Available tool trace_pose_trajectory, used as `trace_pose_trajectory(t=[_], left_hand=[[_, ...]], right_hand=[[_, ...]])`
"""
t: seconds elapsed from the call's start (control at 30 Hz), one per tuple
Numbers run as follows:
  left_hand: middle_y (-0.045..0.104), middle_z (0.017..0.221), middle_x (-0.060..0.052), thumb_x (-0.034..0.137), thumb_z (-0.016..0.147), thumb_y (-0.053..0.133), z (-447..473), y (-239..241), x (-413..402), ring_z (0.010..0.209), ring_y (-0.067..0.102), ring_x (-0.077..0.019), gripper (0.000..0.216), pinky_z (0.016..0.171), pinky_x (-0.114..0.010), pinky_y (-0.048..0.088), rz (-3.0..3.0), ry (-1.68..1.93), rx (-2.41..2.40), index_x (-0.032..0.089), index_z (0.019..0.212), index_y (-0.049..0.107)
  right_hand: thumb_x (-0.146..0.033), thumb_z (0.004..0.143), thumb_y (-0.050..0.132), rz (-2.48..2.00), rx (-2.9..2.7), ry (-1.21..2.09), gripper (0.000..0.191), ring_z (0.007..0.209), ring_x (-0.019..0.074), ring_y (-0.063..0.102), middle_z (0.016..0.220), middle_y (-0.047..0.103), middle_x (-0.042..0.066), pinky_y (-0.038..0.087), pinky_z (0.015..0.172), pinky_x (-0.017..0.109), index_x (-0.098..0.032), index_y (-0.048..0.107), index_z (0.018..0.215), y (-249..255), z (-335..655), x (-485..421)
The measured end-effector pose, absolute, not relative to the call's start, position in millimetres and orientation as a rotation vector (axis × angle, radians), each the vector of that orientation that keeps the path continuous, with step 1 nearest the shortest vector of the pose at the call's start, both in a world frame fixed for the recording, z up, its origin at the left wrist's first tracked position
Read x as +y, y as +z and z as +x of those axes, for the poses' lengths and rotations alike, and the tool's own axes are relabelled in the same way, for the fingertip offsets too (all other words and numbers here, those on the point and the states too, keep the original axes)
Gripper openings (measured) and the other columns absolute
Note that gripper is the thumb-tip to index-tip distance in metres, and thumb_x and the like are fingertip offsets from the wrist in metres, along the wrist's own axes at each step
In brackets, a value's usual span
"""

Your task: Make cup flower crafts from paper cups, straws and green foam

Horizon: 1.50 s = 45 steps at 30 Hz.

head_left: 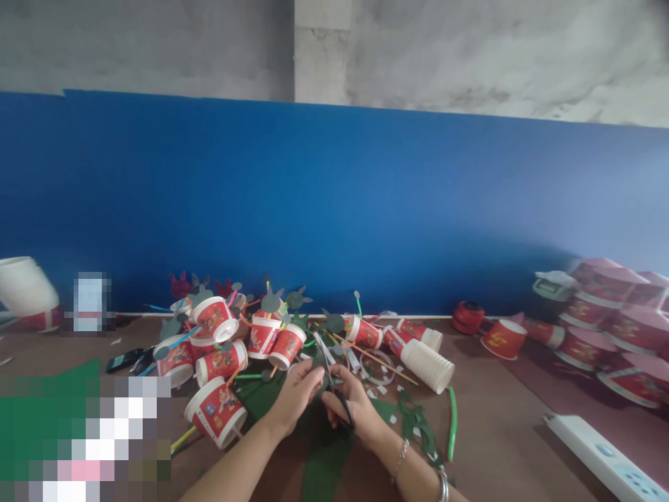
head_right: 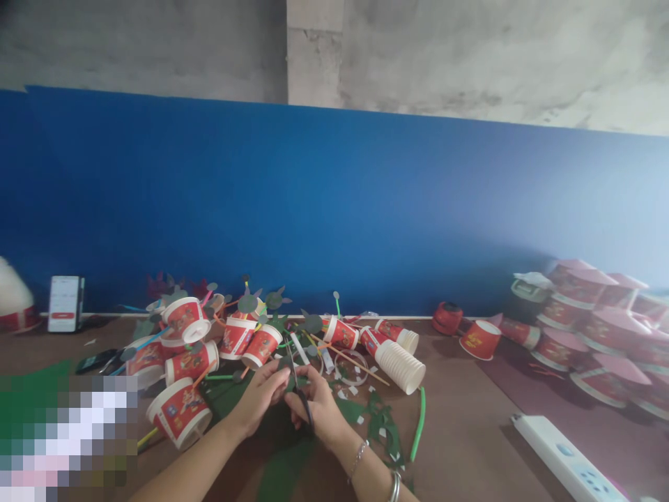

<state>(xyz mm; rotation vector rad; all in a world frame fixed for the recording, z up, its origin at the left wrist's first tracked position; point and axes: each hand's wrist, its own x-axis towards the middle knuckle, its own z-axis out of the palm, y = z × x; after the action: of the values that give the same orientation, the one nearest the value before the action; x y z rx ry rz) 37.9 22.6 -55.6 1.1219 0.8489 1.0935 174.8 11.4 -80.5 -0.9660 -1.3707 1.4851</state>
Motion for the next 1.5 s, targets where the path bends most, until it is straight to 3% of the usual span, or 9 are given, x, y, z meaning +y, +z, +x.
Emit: trace_pose_trajectory(t=[0.97,1.1,1.27,1.5], left_hand=[[0.027,0.048,0.011,0.041,0.069,0.061,30,-55,27,0.043,0.014,-0.0041,0.03,0.043,-0.022,0.009,1.089,1.018,0.811,0.019,0.062,0.041],[0.028,0.046,0.011,0.047,0.072,0.059,34,-57,25,0.04,0.016,-0.0039,0.036,0.042,-0.022,0.008,1.09,1.026,0.82,0.019,0.06,0.038],[0.032,0.047,0.01,0.054,0.073,0.059,42,-57,20,0.041,0.023,-0.0046,0.039,0.042,-0.022,0.012,1.136,1.06,0.851,0.018,0.066,0.048],[0.028,0.045,0.01,0.057,0.07,0.059,42,-56,19,0.042,0.021,-0.005,0.043,0.043,-0.021,0.013,1.095,1.105,0.911,0.018,0.057,0.043]], right_hand=[[-0.044,0.07,0.067,-0.951,-1.437,1.501,0.047,0.03,0.0053,0.036,0.039,0.046,-0.012,0.026,0.032,0.015,-0.018,0.042,0.101,-73,176,11],[-0.045,0.071,0.067,-0.972,-1.409,1.462,0.049,0.031,0.0057,0.038,0.04,0.049,-0.011,0.028,0.032,0.015,-0.017,0.042,0.103,-75,175,13],[-0.046,0.07,0.068,-0.98,-1.373,1.432,0.05,0.034,0.0061,0.041,0.045,0.05,-0.01,0.033,0.034,0.016,-0.018,0.042,0.104,-77,174,14],[-0.044,0.069,0.07,-0.954,-1.394,1.473,0.049,0.035,0.007,0.044,0.047,0.052,-0.009,0.037,0.037,0.017,-0.018,0.045,0.102,-76,173,12]])
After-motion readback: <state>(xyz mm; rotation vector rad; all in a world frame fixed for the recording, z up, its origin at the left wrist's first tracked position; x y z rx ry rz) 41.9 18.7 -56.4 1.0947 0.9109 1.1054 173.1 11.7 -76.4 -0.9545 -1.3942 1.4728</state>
